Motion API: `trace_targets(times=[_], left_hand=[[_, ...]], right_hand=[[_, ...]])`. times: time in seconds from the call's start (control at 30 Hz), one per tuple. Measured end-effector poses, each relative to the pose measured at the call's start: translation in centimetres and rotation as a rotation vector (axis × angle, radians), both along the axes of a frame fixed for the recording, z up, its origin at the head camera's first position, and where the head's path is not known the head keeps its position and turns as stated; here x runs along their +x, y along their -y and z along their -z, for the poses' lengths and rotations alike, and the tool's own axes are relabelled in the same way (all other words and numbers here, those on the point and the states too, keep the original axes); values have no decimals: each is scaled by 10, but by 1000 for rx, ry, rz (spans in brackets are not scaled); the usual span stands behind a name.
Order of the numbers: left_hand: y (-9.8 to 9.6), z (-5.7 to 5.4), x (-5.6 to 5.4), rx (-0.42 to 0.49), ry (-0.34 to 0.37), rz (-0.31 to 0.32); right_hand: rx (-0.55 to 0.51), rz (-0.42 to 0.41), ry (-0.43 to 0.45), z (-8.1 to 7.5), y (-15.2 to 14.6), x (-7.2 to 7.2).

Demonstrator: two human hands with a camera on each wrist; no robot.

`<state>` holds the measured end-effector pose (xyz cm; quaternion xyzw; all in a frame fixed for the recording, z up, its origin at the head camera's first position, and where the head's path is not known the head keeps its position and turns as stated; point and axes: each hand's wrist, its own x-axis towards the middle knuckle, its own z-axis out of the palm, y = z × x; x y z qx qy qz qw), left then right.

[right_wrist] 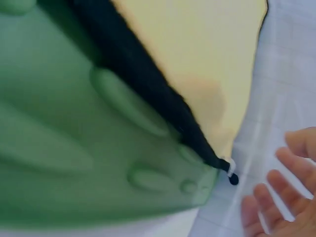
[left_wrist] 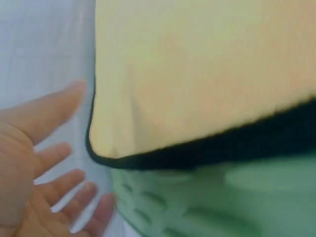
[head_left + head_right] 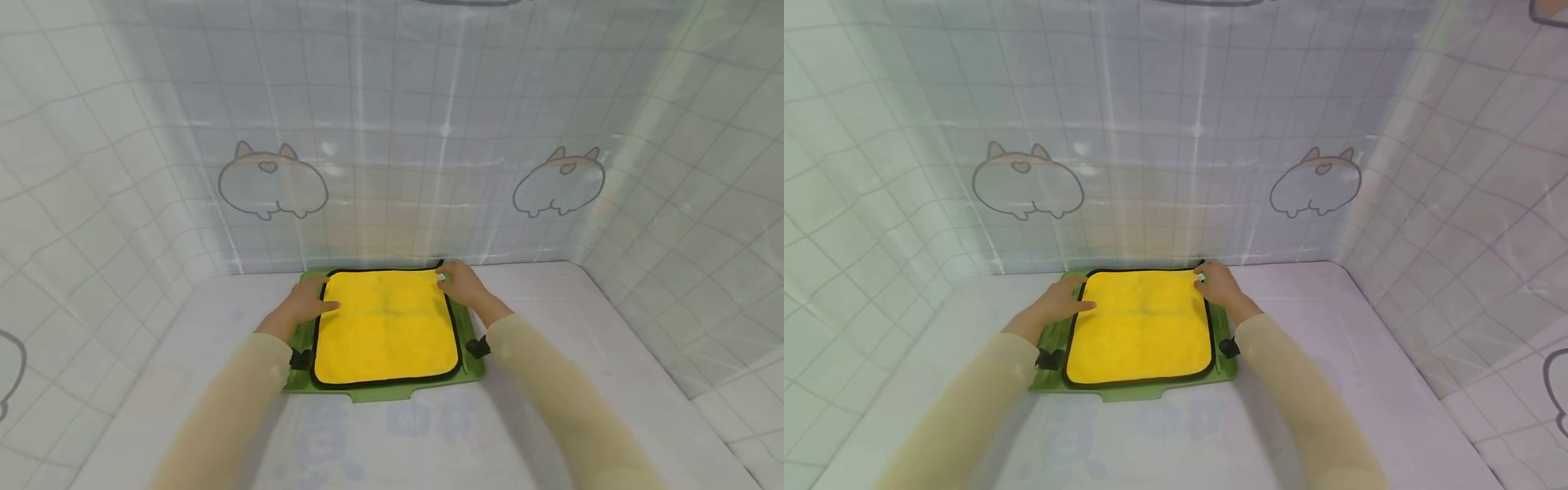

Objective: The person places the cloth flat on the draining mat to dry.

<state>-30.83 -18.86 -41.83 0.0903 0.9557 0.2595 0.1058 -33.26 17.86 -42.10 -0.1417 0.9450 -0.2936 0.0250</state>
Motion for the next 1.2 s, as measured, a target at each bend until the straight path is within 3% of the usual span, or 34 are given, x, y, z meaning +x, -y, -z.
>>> trace_targets(times=[0.1, 0.2, 0.43, 0.67, 0.97, 1.2], left_hand=[[-8, 5, -5, -7, -78, 2], [-18, 9, -7, -7, -103, 13], [-34, 16, -8, -76, -1, 11], [-38, 17, -2, -34, 111, -14], [-34, 21, -4, -35, 122, -17], [-24, 15, 3, -154, 104, 23]], right_hand=[[22, 7, -38, 5, 7, -1], [55, -4, -27, 11, 11, -5], [171, -112, 81, 21, 21, -9], [182, -147, 211, 19, 25, -5], [204, -153, 246, 20, 19, -5], [283, -137, 233, 20, 13, -7]])
